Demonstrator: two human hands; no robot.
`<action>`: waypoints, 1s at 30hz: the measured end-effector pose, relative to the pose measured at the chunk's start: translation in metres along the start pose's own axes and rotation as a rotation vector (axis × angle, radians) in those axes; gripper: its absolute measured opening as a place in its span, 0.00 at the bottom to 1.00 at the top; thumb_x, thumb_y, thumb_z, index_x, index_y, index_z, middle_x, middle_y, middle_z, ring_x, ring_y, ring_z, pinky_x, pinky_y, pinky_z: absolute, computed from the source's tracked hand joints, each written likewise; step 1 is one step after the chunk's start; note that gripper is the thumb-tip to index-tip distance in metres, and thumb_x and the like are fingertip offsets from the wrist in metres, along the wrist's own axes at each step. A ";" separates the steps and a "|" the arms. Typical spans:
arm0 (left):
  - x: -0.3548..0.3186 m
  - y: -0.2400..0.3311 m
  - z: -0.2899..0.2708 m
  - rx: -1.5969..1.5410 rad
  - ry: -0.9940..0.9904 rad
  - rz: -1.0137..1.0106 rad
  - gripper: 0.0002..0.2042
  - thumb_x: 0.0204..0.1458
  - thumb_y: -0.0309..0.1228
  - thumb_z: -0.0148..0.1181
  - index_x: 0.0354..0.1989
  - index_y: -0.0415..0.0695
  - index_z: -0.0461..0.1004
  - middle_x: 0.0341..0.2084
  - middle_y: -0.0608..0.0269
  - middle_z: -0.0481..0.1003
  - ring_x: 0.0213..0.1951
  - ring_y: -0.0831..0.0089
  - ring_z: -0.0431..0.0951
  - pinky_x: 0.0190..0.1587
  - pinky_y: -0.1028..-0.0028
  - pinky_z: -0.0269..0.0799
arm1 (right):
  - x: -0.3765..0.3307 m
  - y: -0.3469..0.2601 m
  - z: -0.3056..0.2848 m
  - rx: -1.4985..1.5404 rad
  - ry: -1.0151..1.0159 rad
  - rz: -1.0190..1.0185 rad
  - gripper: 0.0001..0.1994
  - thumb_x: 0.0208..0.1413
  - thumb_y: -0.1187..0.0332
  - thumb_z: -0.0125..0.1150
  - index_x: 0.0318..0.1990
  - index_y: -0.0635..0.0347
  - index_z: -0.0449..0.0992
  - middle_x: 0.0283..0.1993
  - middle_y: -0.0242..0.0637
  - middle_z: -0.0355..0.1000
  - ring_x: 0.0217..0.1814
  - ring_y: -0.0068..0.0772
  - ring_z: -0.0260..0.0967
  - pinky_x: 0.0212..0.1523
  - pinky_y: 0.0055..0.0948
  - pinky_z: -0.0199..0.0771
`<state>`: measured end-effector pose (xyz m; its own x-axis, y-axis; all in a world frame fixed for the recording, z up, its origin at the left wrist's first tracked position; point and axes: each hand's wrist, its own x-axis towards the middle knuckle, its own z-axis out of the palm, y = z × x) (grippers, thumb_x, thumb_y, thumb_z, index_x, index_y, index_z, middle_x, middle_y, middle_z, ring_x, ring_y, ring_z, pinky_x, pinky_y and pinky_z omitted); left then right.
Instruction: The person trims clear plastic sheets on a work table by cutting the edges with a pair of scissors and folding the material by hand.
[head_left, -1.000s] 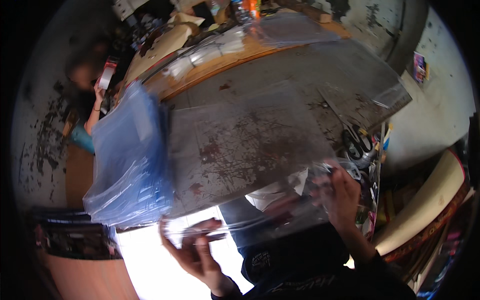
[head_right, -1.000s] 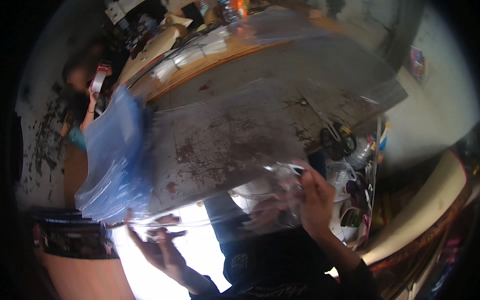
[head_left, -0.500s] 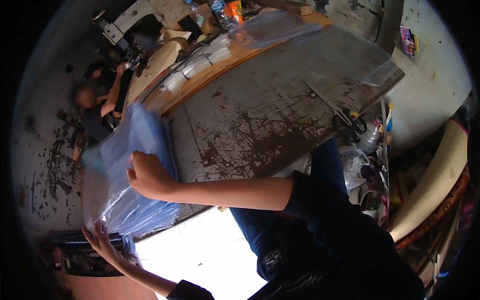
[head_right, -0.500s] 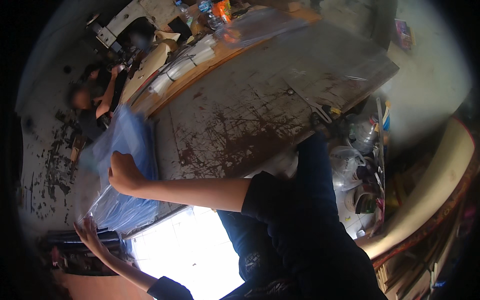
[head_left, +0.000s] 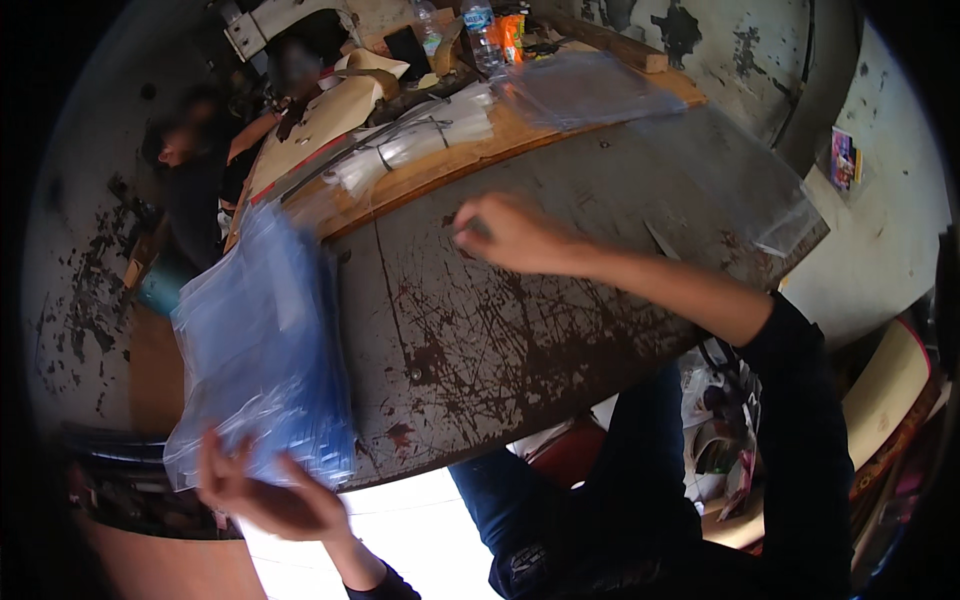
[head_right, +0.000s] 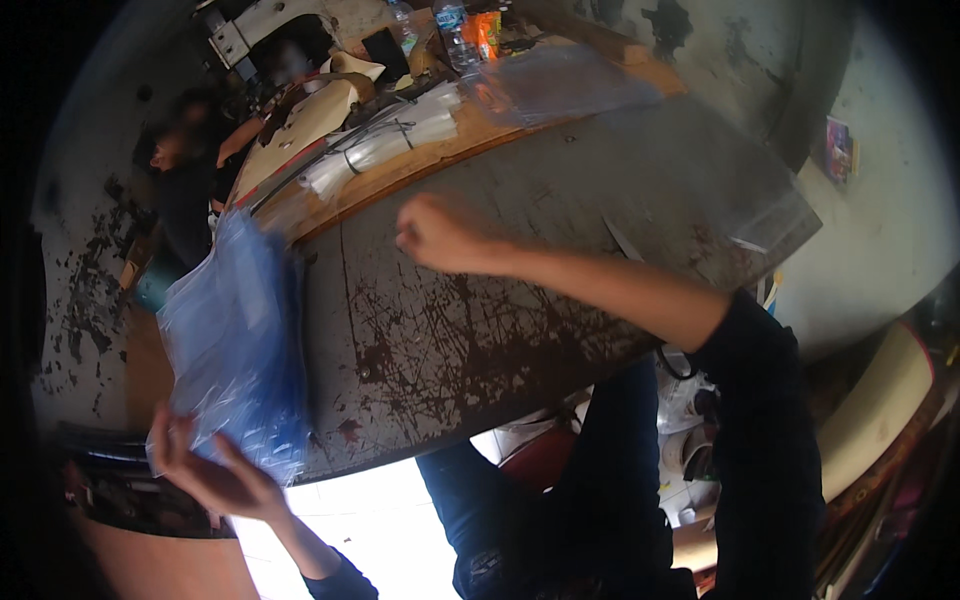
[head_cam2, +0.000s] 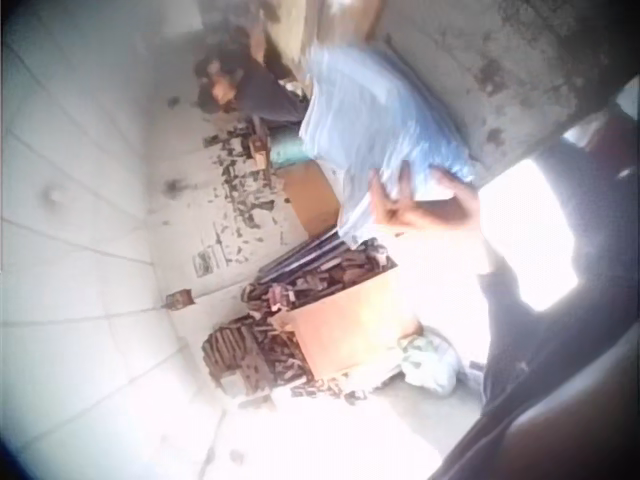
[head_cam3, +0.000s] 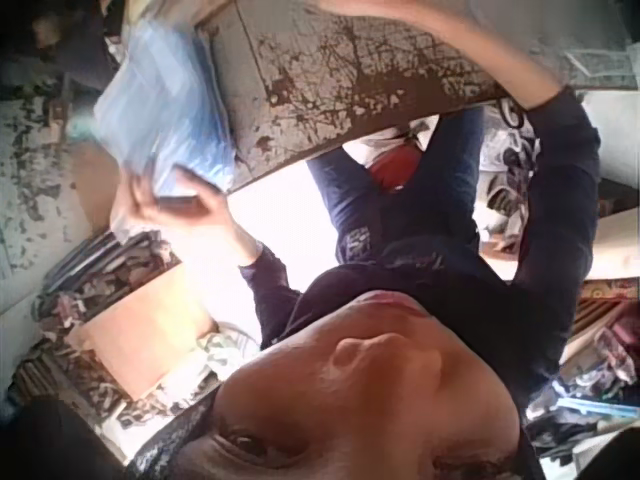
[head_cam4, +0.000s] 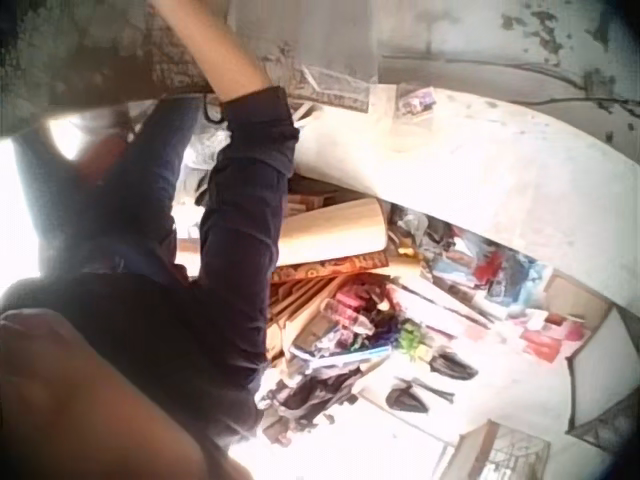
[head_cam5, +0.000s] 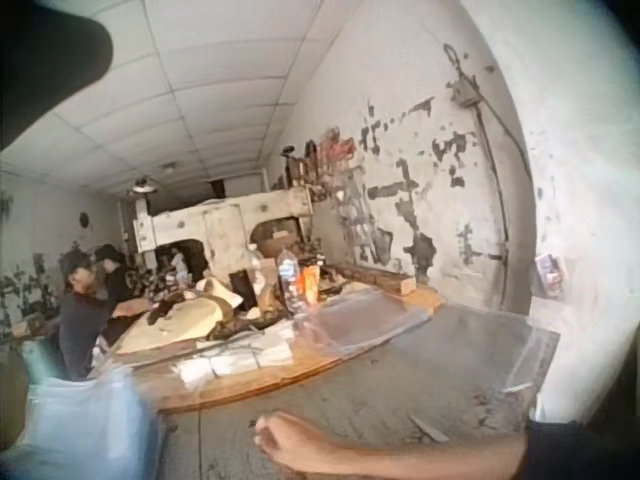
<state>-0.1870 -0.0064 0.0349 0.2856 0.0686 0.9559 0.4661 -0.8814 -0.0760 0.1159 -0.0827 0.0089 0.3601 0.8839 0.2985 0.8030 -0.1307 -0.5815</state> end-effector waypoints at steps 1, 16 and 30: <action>-0.003 0.020 0.020 -0.230 -0.144 0.085 0.15 0.51 0.31 0.51 0.47 0.42 0.66 0.49 0.52 0.63 0.49 0.60 0.66 0.49 0.67 0.63 | 0.005 0.024 -0.008 -0.121 0.072 0.014 0.11 0.49 0.65 0.57 0.35 0.63 0.73 0.42 0.48 0.68 0.43 0.46 0.67 0.47 0.37 0.65; -0.024 0.081 0.088 -0.331 -1.046 0.147 0.20 0.43 0.37 0.59 0.45 0.45 0.70 0.48 0.54 0.64 0.46 0.63 0.66 0.45 0.66 0.61 | 0.075 0.178 -0.059 -0.400 0.424 0.235 0.12 0.52 0.64 0.53 0.37 0.65 0.73 0.27 0.56 0.70 0.32 0.55 0.69 0.36 0.43 0.68; -0.021 0.077 0.089 -0.456 -0.913 0.257 0.20 0.42 0.33 0.60 0.46 0.42 0.69 0.44 0.55 0.69 0.42 0.63 0.71 0.44 0.67 0.67 | 0.014 0.115 -0.135 -0.300 0.956 -0.161 0.10 0.57 0.69 0.45 0.34 0.65 0.72 0.29 0.45 0.71 0.28 0.40 0.68 0.32 0.29 0.67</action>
<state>-0.0821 -0.0342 -0.0164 0.9422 0.0134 0.3347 -0.0033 -0.9988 0.0493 0.2779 -0.1458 0.0487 0.3611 0.1888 0.9132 0.9141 -0.2652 -0.3066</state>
